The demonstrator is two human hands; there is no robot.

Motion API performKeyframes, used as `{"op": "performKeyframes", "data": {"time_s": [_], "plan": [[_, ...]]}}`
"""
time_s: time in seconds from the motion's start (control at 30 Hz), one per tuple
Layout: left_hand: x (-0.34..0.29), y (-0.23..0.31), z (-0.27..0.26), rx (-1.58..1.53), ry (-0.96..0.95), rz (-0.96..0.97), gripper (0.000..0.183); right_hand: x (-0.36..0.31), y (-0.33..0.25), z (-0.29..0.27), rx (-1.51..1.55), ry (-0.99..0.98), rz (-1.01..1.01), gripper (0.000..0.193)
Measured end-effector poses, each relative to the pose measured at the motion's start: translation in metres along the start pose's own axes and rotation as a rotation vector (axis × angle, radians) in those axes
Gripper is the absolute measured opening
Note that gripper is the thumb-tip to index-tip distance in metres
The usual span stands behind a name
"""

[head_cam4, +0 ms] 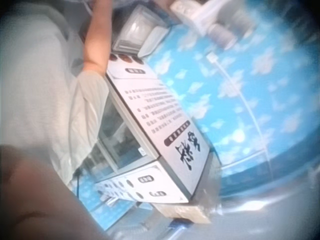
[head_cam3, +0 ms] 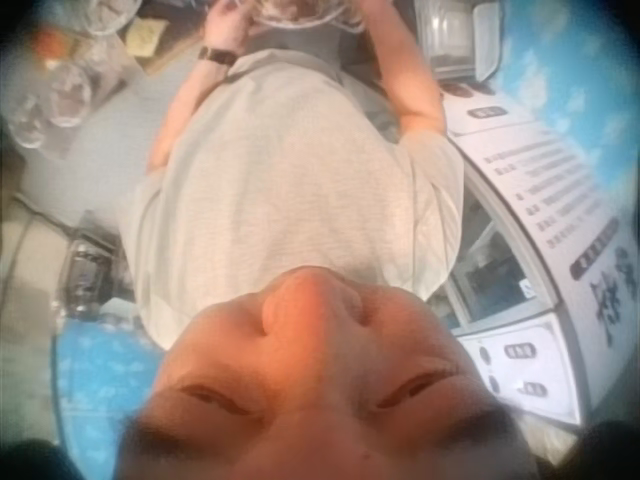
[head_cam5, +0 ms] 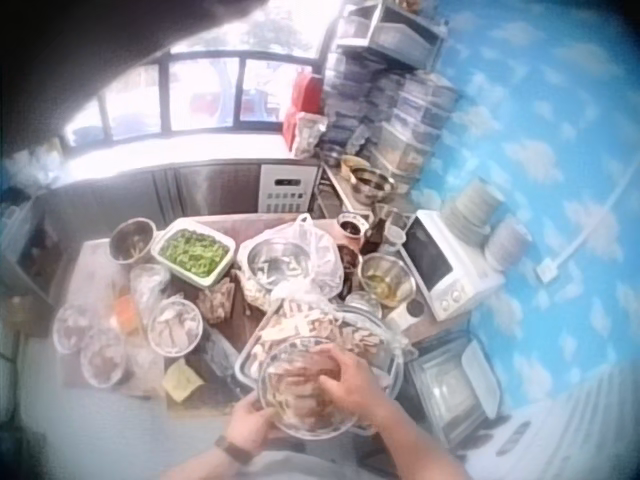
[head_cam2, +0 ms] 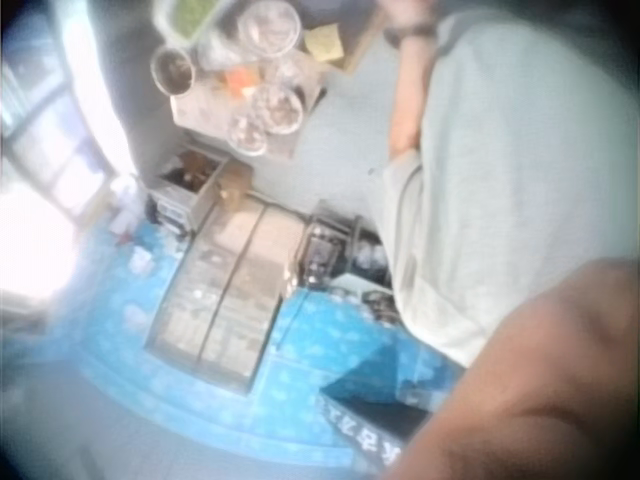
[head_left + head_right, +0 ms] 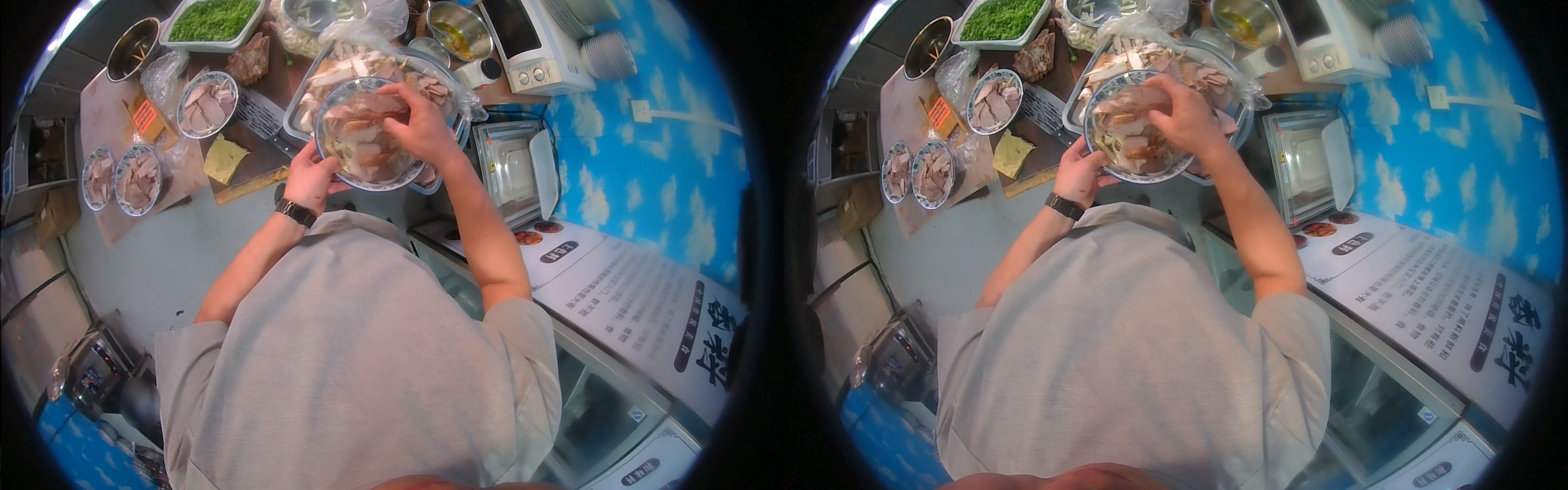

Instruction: The person assembles multiple noodle bowls by layering ingredients. They place thick noodles into bowls, add thin noodles, then add sliced meat and mushrooms. Finally, they ladle hot broth from a large pot into each bowl.

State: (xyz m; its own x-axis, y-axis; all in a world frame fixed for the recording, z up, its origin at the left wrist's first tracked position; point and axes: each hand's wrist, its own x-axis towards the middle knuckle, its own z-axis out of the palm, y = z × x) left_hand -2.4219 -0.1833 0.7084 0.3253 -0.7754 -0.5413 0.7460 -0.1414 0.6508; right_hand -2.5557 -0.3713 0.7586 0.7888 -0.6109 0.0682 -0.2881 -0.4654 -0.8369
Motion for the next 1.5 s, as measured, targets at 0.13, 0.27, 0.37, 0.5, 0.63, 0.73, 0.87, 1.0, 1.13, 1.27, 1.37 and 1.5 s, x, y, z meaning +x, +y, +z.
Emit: {"op": "performKeyframes", "data": {"time_s": [0.13, 0.27, 0.37, 0.5, 0.63, 0.73, 0.87, 1.0, 1.13, 1.27, 1.37, 1.5], "plan": [[-0.001, 0.006, -0.005, -0.001, 0.034, 0.017, 0.050, -0.001, 0.002, -0.003, -0.022, 0.024, 0.175, 0.038], [-0.001, 0.010, -0.005, -0.018, 0.073, -0.009, 0.053, -0.006, 0.005, 0.000, -0.275, 0.142, 0.081, 0.034], [-0.003, 0.010, -0.003, -0.053, 0.096, -0.019, 0.050, -0.014, 0.000, 0.003, -0.080, 0.159, 0.230, 0.032], [-0.004, 0.009, -0.002, -0.055, 0.091, -0.004, 0.054, -0.017, -0.015, 0.010, -0.550, 0.067, 0.089, 0.028], [-0.005, 0.004, -0.003, -0.007, 0.056, 0.010, 0.056, -0.001, -0.029, 0.026, -0.362, 0.075, -0.313, 0.026], [-0.006, -0.001, -0.004, 0.025, 0.035, 0.019, 0.055, 0.005, -0.030, 0.025, -0.208, -0.073, -0.155, 0.026], [-0.008, -0.005, -0.008, 0.031, 0.049, 0.040, 0.051, 0.006, -0.022, 0.003, 0.037, -0.151, 0.181, 0.030], [-0.010, -0.003, -0.010, 0.034, 0.027, 0.040, 0.050, 0.009, -0.012, -0.001, -0.332, -0.048, 0.118, 0.037], [-0.013, -0.003, -0.011, 0.035, 0.020, 0.036, 0.050, -0.001, -0.009, 0.012, -0.359, 0.035, 0.007, 0.033], [-0.014, -0.005, -0.010, 0.032, 0.041, 0.028, 0.049, -0.009, -0.007, 0.018, -0.304, 0.021, -0.006, 0.034], [-0.015, -0.005, -0.011, 0.029, 0.038, 0.030, 0.048, -0.013, -0.003, 0.014, -0.071, 0.046, 0.022, 0.032], [-0.014, -0.004, -0.012, 0.041, 0.033, 0.028, 0.049, -0.011, 0.004, 0.009, 0.052, -0.172, 0.121, 0.026]]}}
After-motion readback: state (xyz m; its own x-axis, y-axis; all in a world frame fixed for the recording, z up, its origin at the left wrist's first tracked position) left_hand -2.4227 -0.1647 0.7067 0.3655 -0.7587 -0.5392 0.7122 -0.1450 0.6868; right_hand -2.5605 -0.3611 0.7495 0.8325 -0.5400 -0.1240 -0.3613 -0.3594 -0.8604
